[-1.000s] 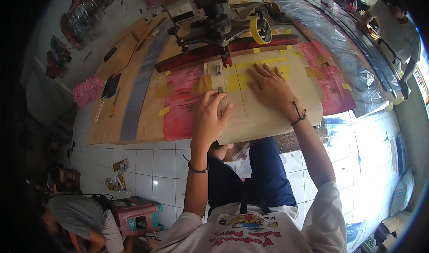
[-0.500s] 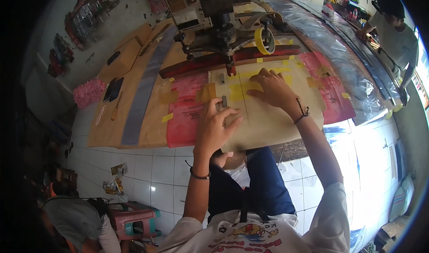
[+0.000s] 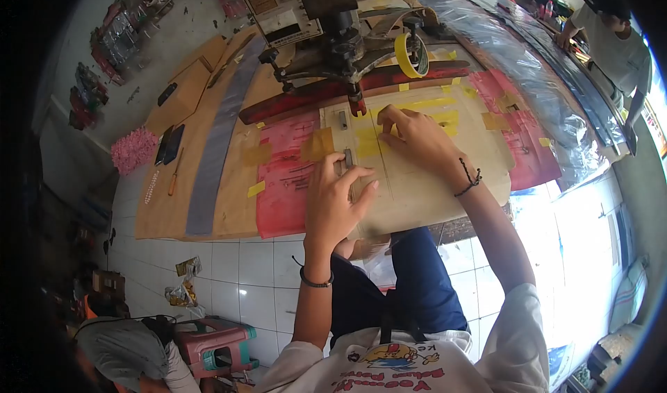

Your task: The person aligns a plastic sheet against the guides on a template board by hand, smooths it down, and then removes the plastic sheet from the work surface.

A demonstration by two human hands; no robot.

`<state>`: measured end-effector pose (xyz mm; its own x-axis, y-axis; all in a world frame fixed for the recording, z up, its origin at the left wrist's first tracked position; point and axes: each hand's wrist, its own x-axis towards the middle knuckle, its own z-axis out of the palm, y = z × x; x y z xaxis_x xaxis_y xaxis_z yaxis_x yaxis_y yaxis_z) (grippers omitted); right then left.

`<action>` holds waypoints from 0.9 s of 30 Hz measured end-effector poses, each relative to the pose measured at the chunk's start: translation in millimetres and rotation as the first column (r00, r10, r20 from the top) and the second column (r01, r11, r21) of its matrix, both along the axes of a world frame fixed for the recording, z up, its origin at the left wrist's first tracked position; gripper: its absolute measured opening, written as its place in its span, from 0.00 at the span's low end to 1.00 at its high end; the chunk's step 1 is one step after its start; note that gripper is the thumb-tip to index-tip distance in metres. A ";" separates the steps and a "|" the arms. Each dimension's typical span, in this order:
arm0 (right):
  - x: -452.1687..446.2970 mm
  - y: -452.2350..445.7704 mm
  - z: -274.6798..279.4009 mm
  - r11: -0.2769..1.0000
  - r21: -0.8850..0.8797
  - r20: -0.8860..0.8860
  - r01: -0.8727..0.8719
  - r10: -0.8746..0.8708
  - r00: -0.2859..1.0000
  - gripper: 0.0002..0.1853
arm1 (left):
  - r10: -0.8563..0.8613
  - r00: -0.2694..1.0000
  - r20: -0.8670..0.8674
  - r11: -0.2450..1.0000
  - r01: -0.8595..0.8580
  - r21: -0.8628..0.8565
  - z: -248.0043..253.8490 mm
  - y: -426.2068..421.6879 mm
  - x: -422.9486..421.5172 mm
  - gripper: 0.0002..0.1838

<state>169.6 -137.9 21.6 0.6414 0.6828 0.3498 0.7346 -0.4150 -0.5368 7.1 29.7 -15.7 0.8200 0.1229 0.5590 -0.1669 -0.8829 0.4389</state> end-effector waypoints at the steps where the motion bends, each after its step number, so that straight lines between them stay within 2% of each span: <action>1: -1.4 -0.4 0.5 0.999 0.035 0.057 -0.027 0.025 0.998 0.15 | 0.001 1.000 0.002 1.000 -0.001 -0.002 -0.6 -0.2 0.4 0.14; 2: -2.5 -0.4 0.2 0.996 0.068 0.116 -0.057 0.049 0.992 0.16 | 0.004 1.000 0.005 1.000 -0.004 -0.002 -0.9 -0.3 0.4 0.14; 5: 1.4 -7.4 -9.3 0.973 -0.128 0.268 -0.193 0.221 0.938 0.17 | -0.005 1.000 -0.006 1.000 0.005 -0.023 1.3 -0.5 -0.8 0.14; 8: -26.0 -10.9 -5.4 0.975 -0.137 0.305 -0.175 0.209 0.929 0.17 | 0.004 1.000 0.016 1.000 -0.004 0.028 -3.2 1.6 0.6 0.14; 11: -45.8 -6.7 -9.2 0.984 -0.146 0.281 -0.100 0.138 0.950 0.18 | 0.014 1.000 0.005 1.000 -0.014 0.023 0.6 -0.9 -1.4 0.14; 12: -46.7 -4.7 -5.6 0.966 -0.193 0.234 -0.173 0.216 0.948 0.21 | 0.019 1.000 0.009 1.000 -0.019 0.015 -0.7 -0.8 -1.1 0.15; 15: -36.3 8.1 -25.9 0.953 -0.188 0.295 -0.236 0.284 0.912 0.25 | 0.018 1.000 0.012 1.000 -0.018 0.007 -3.3 0.8 2.2 0.15; 18: -37.4 3.5 -21.0 0.950 -0.208 0.191 -0.234 0.274 0.943 0.28 | 0.021 1.000 0.003 1.000 -0.021 0.015 -1.7 0.5 1.6 0.15; 24: -57.3 -36.0 -16.8 0.971 -0.238 0.228 -0.014 0.070 0.971 0.31 | 0.040 0.999 0.033 0.998 -0.041 0.036 -3.1 0.9 2.4 0.14; 27: -68.9 -52.1 -10.4 0.932 -0.325 0.210 0.160 -0.094 0.973 0.32 | 0.050 0.999 -0.005 0.999 -0.050 0.007 -0.1 -3.2 -0.1 0.14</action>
<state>100.7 -190.0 11.2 0.6755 0.6989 0.2350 0.7373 -0.6435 -0.2055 7.0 26.4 -15.7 0.8156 0.1599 0.5561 -0.1205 -0.8930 0.4335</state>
